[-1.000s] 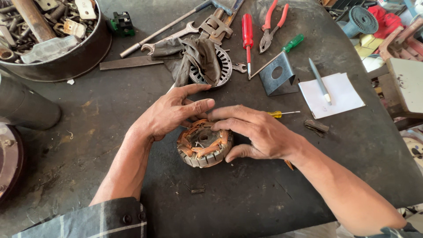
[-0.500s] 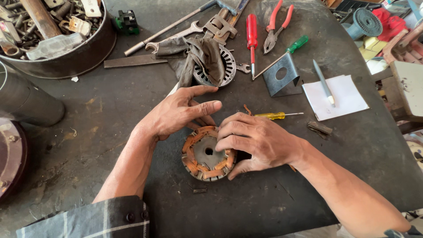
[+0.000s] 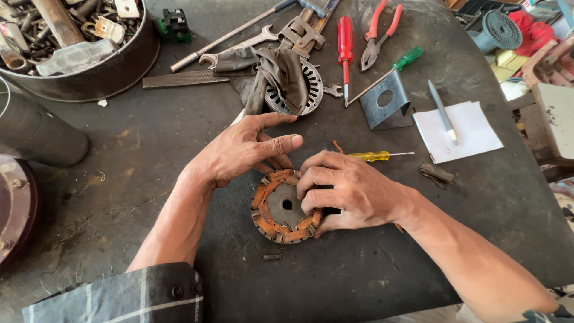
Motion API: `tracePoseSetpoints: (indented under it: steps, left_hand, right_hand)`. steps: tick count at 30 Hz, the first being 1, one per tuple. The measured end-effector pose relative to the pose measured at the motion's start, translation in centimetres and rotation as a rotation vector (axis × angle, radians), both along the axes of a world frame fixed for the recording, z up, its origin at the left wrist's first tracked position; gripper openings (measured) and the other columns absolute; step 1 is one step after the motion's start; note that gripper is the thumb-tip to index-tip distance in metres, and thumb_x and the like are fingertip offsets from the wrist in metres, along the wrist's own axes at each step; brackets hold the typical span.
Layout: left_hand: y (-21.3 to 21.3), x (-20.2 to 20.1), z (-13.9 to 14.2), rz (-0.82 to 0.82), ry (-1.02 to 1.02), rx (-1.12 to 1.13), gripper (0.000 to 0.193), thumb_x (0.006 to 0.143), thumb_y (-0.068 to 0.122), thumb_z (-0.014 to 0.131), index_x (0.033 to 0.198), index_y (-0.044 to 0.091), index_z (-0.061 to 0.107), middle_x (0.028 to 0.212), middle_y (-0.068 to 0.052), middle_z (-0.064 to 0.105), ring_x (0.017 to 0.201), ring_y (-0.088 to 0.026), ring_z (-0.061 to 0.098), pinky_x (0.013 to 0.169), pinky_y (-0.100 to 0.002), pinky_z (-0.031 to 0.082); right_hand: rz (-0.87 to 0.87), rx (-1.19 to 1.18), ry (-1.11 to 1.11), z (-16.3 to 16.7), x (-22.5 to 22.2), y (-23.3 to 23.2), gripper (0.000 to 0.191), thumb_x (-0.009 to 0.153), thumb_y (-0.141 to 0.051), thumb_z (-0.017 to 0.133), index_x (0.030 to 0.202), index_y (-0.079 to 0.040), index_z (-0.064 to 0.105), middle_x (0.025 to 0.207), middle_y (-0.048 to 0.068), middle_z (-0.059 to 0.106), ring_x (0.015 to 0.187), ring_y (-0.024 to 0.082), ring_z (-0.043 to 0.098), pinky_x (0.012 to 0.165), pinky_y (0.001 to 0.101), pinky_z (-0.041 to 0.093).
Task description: The person removes old insulation tape from a motor stator using fingers and a screwdriver. They peel and scrape the tape from the copper windings, then inspect the stator by rotating it in their hands.
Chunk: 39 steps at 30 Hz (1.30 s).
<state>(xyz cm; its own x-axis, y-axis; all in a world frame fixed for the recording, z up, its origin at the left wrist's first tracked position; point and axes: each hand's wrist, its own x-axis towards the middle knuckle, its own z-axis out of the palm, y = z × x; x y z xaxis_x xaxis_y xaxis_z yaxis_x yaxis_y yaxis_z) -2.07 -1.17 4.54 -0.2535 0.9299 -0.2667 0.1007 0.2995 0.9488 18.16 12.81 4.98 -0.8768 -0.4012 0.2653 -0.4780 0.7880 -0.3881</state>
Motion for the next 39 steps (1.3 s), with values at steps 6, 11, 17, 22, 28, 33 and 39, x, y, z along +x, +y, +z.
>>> tracePoseSetpoints:
  steps: [6, 11, 17, 22, 28, 33, 39]
  left_hand:
    - [0.10, 0.09, 0.03, 0.012, 0.026, -0.042, 0.084, 0.078, 0.049, 0.072, 0.146, 0.006, 0.051, 0.087, -0.023, 0.081, 0.085, -0.028, 0.083, 0.069, -0.039, 0.069]
    - [0.02, 0.06, 0.07, 0.002, 0.009, -0.018, 0.084, 0.078, 0.049, 0.072, 0.146, 0.005, 0.051, 0.087, -0.022, 0.081, 0.085, -0.027, 0.083, 0.070, -0.039, 0.069]
    - [-0.01, 0.08, -0.02, 0.006, 0.011, -0.004, 0.084, 0.078, 0.049, 0.073, 0.146, 0.005, 0.051, 0.088, -0.022, 0.081, 0.085, -0.027, 0.083, 0.069, -0.039, 0.069]
    - [-0.02, 0.07, 0.01, 0.007, 0.014, -0.012, 0.084, 0.078, 0.049, 0.073, 0.146, 0.005, 0.052, 0.088, -0.022, 0.081, 0.085, -0.027, 0.083, 0.069, -0.039, 0.069]
    - [0.02, 0.07, 0.03, 0.007, 0.001, -0.011, 0.084, 0.077, 0.049, 0.073, 0.146, 0.005, 0.052, 0.087, -0.022, 0.081, 0.085, -0.027, 0.083, 0.069, -0.039, 0.069]
    - [-0.02, -0.01, -0.10, 0.004, 0.001, -0.005, 0.085, 0.078, 0.049, 0.073, 0.146, 0.005, 0.051, 0.087, -0.022, 0.082, 0.085, -0.028, 0.083, 0.069, -0.039, 0.069]
    - [0.11, 0.04, -0.30, 0.016, 0.035, -0.020, 0.084, 0.077, 0.049, 0.073, 0.146, 0.005, 0.052, 0.087, -0.022, 0.081, 0.084, -0.029, 0.083, 0.068, -0.041, 0.069]
  right_hand:
    - [-0.017, -0.006, -0.013, 0.00, -0.05, -0.03, 0.050, 0.057, -0.032, 0.095, 0.093, -0.015, 0.064, 0.112, -0.002, 0.065, 0.118, 0.027, 0.058, 0.094, 0.0436, 0.053]
    - [-0.020, -0.001, -0.014, 0.08, 0.00, -0.16, 0.051, 0.057, -0.032, 0.095, 0.094, -0.015, 0.064, 0.112, -0.002, 0.065, 0.118, 0.027, 0.058, 0.094, 0.0442, 0.052]
    - [-0.016, 0.021, -0.004, 0.22, -0.04, -0.16, 0.050, 0.057, -0.032, 0.095, 0.093, -0.016, 0.064, 0.112, -0.002, 0.065, 0.119, 0.027, 0.058, 0.094, 0.0448, 0.051]
    - [-0.034, 0.031, 0.005, 0.36, -0.03, -0.14, 0.052, 0.055, -0.034, 0.095, 0.093, -0.016, 0.065, 0.112, -0.001, 0.065, 0.119, 0.027, 0.058, 0.094, 0.0459, 0.050]
    - [-0.017, 0.012, -0.009, 0.51, 0.03, -0.21, 0.050, 0.059, -0.032, 0.095, 0.095, -0.015, 0.065, 0.114, 0.000, 0.064, 0.119, 0.028, 0.058, 0.097, 0.0463, 0.050]
    - [-0.013, 0.000, -0.010, 0.45, 0.07, -0.30, 0.047, 0.060, -0.030, 0.094, 0.095, -0.016, 0.065, 0.116, 0.000, 0.063, 0.120, 0.028, 0.058, 0.098, 0.0457, 0.050]
    - [-0.029, -0.005, -0.008, 0.39, 0.06, -0.37, 0.050, 0.060, -0.031, 0.094, 0.098, -0.016, 0.066, 0.117, 0.000, 0.063, 0.121, 0.028, 0.057, 0.099, 0.0459, 0.050]
